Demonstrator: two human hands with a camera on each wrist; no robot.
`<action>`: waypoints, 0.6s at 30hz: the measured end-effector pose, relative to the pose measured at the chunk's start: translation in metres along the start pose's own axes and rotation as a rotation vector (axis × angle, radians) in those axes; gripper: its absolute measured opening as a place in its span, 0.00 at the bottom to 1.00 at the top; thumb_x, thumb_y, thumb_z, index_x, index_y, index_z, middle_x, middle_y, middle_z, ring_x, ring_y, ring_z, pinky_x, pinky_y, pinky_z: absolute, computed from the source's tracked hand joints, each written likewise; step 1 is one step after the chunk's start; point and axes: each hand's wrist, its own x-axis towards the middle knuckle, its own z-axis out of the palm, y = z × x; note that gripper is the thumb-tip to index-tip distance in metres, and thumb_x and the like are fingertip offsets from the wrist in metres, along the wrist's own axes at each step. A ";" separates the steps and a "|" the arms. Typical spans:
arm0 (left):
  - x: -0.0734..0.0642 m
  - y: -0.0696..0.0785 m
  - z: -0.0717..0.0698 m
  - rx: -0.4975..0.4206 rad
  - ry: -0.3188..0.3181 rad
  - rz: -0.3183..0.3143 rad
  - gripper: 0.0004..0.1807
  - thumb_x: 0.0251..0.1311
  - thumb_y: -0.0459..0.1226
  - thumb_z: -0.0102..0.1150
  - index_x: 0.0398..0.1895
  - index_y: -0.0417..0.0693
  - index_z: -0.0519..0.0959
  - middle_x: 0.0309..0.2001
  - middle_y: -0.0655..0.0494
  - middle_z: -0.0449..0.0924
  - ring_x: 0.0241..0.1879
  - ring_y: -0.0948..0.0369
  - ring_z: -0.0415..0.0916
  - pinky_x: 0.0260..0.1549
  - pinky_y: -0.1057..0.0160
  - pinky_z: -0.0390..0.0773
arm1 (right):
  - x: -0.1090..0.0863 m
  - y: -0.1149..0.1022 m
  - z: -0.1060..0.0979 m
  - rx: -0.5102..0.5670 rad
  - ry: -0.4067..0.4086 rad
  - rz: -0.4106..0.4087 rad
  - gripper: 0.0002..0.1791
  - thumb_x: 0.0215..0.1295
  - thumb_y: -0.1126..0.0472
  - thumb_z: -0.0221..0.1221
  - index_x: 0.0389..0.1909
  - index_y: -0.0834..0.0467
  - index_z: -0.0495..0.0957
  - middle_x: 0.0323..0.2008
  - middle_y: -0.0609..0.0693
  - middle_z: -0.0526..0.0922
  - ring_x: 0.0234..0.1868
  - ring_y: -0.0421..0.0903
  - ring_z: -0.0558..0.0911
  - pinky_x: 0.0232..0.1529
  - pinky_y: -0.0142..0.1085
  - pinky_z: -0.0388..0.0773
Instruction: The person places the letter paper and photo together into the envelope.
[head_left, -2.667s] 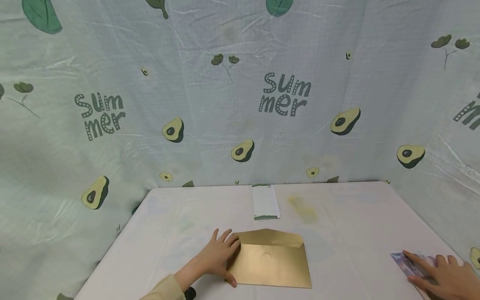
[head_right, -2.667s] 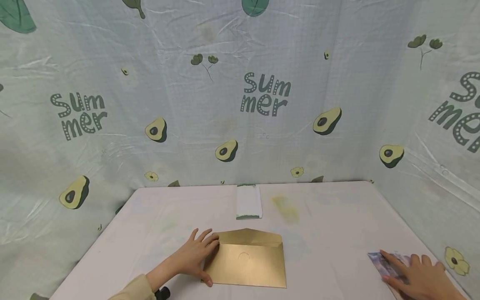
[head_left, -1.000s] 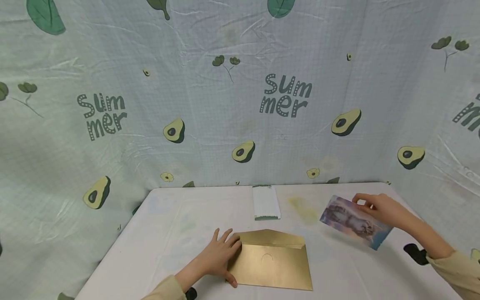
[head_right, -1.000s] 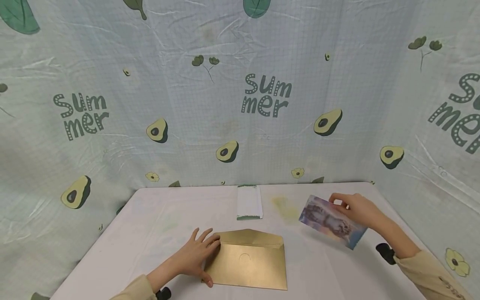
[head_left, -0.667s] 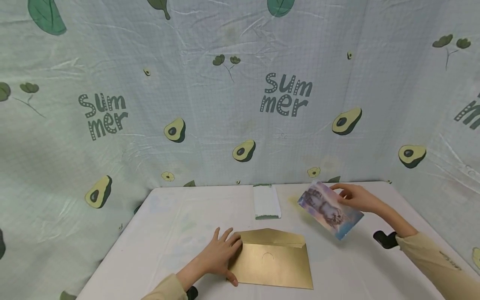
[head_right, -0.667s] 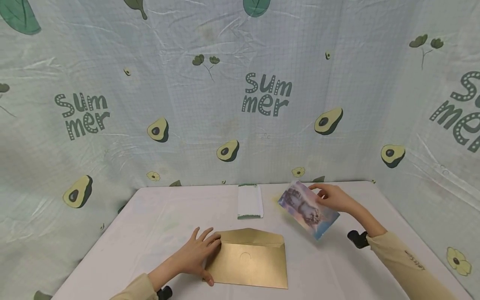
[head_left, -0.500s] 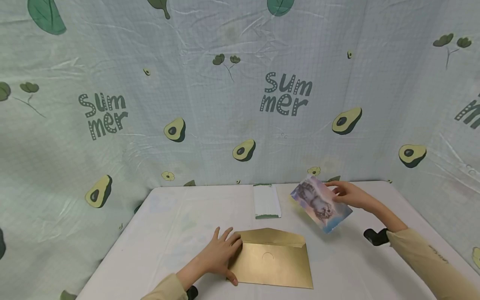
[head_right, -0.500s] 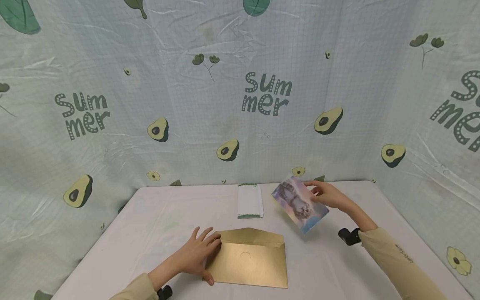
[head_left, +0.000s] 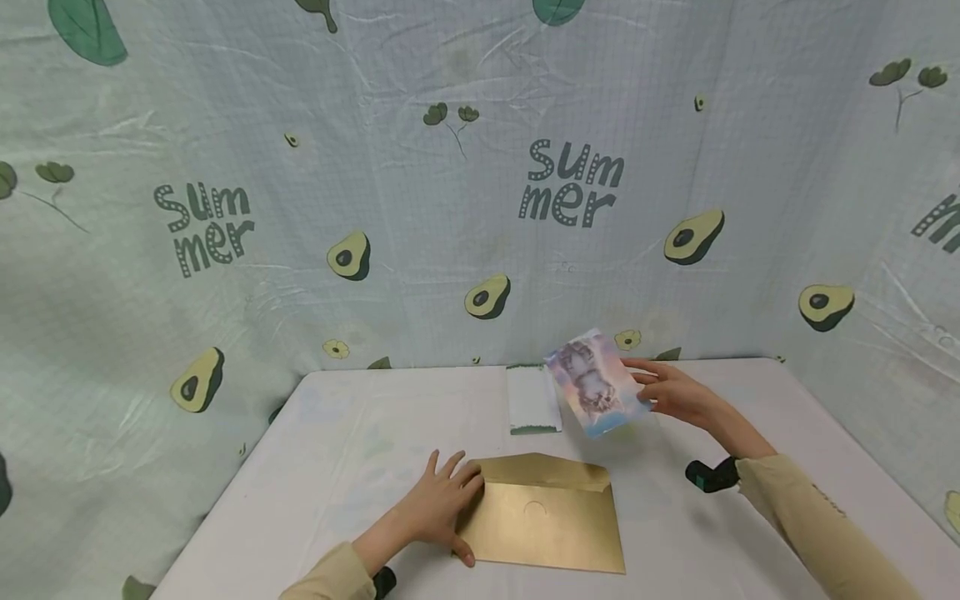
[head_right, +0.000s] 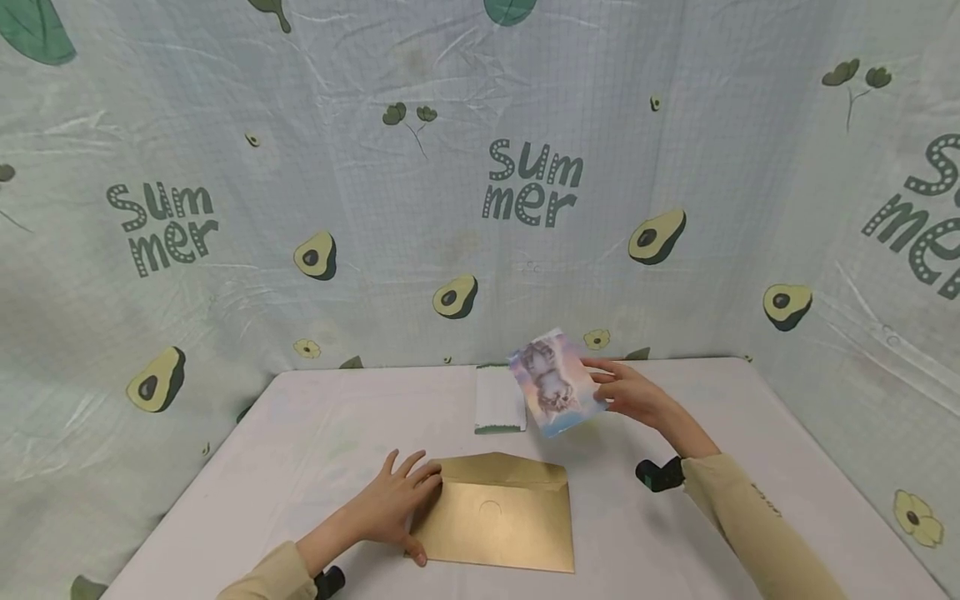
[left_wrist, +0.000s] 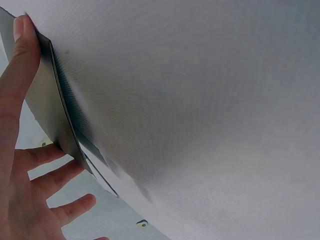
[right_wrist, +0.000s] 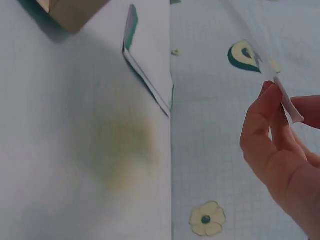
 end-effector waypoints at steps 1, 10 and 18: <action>0.000 0.000 0.000 0.000 0.001 0.001 0.57 0.24 0.76 0.50 0.58 0.51 0.63 0.59 0.53 0.64 0.61 0.47 0.59 0.50 0.37 0.61 | 0.002 0.002 0.002 0.026 -0.016 -0.009 0.41 0.58 0.71 0.49 0.68 0.61 0.38 0.68 0.66 0.37 0.63 0.54 0.60 0.52 0.41 0.68; 0.000 -0.001 0.000 -0.013 0.025 0.004 0.58 0.23 0.75 0.51 0.59 0.50 0.63 0.59 0.51 0.64 0.61 0.46 0.59 0.50 0.37 0.61 | 0.019 0.026 0.026 0.010 -0.012 -0.025 0.36 0.60 0.67 0.52 0.65 0.70 0.46 0.60 0.66 0.62 0.45 0.35 0.74 0.45 0.30 0.73; -0.001 0.000 0.001 -0.037 0.020 -0.017 0.57 0.22 0.75 0.52 0.58 0.52 0.63 0.60 0.52 0.63 0.61 0.46 0.58 0.51 0.36 0.60 | 0.032 0.046 0.045 -0.149 0.085 -0.036 0.25 0.59 0.67 0.53 0.57 0.71 0.63 0.52 0.67 0.69 0.42 0.41 0.74 0.41 0.33 0.74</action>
